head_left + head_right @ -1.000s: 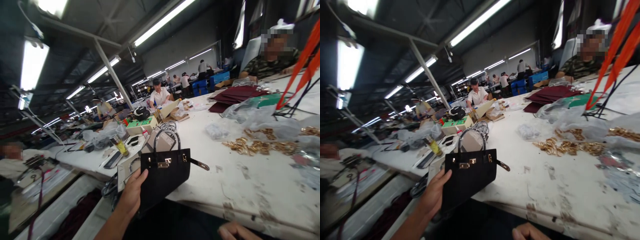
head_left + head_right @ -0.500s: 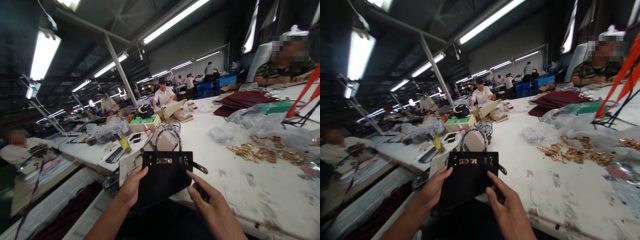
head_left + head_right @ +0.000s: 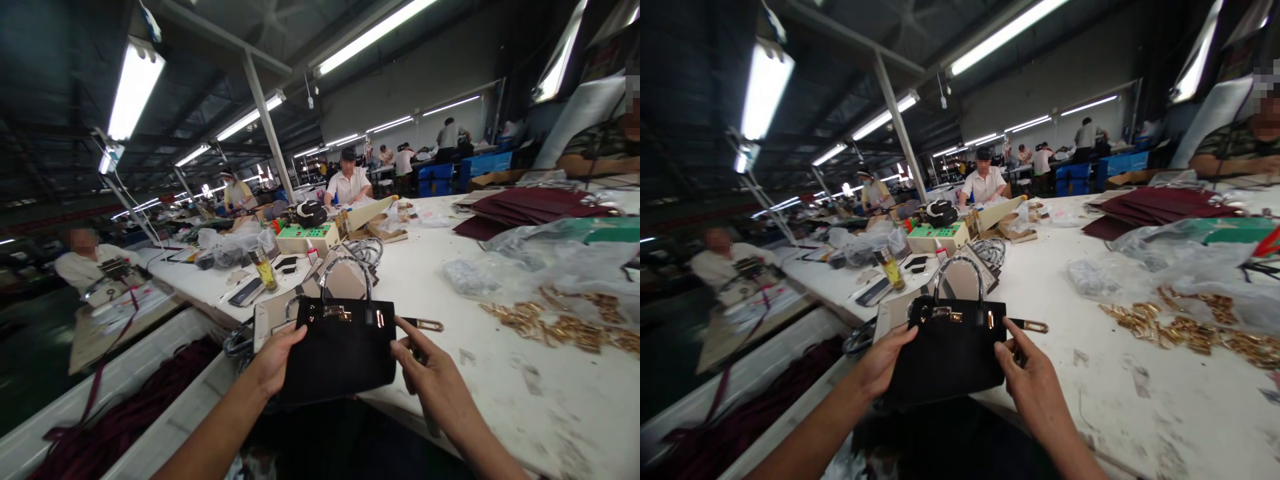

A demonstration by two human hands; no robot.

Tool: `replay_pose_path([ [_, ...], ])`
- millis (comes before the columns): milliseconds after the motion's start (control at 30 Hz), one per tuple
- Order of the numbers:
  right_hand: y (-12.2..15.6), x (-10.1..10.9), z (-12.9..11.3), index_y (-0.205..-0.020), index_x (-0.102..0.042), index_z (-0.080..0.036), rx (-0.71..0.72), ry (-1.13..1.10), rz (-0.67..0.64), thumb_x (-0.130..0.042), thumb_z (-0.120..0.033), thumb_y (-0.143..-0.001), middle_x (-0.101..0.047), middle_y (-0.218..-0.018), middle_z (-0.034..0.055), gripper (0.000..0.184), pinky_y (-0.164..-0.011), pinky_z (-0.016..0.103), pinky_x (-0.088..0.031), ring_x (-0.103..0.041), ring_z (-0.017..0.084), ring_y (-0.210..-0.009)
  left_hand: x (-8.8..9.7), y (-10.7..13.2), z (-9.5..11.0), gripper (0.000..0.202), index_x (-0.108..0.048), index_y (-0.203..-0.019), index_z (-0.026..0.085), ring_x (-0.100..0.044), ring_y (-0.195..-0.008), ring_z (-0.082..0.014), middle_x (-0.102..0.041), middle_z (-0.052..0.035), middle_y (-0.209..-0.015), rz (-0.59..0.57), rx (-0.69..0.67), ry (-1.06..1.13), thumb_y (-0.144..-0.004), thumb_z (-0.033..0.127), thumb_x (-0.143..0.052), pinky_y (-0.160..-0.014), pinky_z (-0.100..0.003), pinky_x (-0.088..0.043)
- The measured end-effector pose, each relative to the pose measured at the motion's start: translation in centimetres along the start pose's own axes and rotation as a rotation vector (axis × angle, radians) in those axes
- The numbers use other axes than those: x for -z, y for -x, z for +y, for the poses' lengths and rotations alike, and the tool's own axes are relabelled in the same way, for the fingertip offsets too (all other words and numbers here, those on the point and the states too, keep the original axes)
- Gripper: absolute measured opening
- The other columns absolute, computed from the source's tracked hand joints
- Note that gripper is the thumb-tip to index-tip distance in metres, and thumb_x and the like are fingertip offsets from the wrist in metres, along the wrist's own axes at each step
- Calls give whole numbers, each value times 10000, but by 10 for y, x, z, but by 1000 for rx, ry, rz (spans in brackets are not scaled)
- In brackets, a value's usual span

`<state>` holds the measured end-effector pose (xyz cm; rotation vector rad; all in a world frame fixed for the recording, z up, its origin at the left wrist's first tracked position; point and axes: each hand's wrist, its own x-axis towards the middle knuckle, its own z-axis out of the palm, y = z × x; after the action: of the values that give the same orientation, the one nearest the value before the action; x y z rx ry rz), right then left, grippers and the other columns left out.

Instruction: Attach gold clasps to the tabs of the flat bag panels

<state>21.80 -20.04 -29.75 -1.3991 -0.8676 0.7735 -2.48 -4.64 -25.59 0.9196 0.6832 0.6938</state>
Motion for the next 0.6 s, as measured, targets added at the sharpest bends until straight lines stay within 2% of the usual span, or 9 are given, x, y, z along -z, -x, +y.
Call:
replay_pose_path([
  [133, 6, -6, 3, -1503, -593, -203, 7, 39, -32, -612, -679, -908, -666, -861, -1, 762, -550, 301, -467, -535, 138, -563, -4, 5, 0, 334, -743, -1230, 129, -749, -1147, -339, -788, -159, -1190, -9, -39, -5, -901, 171, -783, -1083, -492, -556],
  [233, 11, -17, 6, -1405, -690, -223, 74, 83, -66, -634, -635, -916, -729, -964, 33, 642, -759, 351, -564, -678, 209, -790, -10, 12, -1, 352, -741, -1250, 142, -756, -1131, -328, -786, -155, -1198, -16, -81, -12, -906, 201, -792, -1073, -479, -561],
  [333, 16, -33, 3, -1368, -716, -236, 195, 70, -78, -674, -577, -905, -760, -1115, 60, 577, -989, 410, -564, -712, 271, -1055, -21, 23, -5, 378, -742, -1266, 156, -763, -1105, -326, -787, -152, -1197, -25, -142, -42, -903, 239, -806, -1052, -473, -570],
  [467, 26, -51, -6, -1311, -736, -245, 361, 60, -66, -700, -500, -918, -755, -1236, 87, 470, -1041, 435, -585, -716, 294, -1154, -40, 40, -12, 401, -740, -1301, 184, -753, -1121, -327, -780, -141, -1228, -37, -229, -115, -925, 312, -793, -1048, -461, -563],
  [600, 34, -62, -16, -1468, -627, -272, 597, 102, 22, -697, -376, -952, -703, -1394, 90, 531, -1110, 415, -562, -677, 280, -1288, -54, 49, -21, 393, -735, -1329, 206, -702, -1223, -316, -759, -108, -1296, -38, -347, -244, -965, 352, -743, -1132, -434, -494],
])
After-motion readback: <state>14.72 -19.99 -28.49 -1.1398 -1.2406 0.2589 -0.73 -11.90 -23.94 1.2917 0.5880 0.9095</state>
